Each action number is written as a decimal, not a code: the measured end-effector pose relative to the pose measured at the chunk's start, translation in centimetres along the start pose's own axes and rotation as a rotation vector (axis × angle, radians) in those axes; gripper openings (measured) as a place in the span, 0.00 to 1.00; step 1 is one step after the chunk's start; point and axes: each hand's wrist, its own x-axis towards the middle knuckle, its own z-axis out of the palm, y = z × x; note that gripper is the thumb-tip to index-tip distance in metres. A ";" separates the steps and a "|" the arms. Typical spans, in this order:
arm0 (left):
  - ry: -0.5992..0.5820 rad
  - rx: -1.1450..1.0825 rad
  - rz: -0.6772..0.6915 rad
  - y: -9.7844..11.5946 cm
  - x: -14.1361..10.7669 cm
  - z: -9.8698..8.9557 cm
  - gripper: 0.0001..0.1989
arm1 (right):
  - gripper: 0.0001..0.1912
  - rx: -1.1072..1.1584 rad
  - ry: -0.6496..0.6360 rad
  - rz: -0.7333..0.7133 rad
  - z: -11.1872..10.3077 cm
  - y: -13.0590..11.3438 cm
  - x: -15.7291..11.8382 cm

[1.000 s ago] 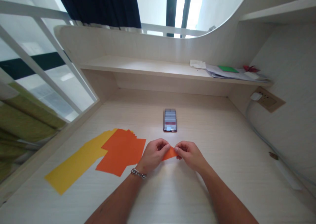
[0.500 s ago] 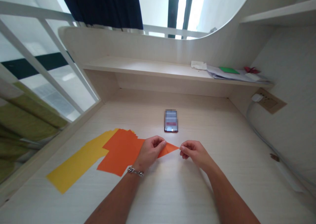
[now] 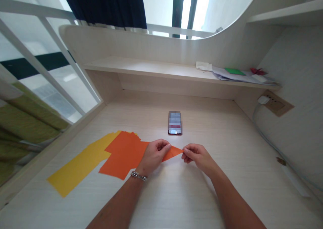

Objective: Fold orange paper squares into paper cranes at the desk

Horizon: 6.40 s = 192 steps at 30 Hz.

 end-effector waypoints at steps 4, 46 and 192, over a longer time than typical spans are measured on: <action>0.004 0.008 0.002 0.0 0.0 -0.1 0.12 | 0.19 0.050 0.011 0.064 0.0 -0.1 0.0; 0.013 0.110 0.025 0.2 0.2 -1.1 0.11 | 0.05 -0.299 0.124 -0.029 0.0 0.0 0.0; -0.165 -0.499 -0.138 -0.1 -0.3 2.0 0.20 | 0.11 -0.179 0.225 -0.235 1.8 0.4 0.8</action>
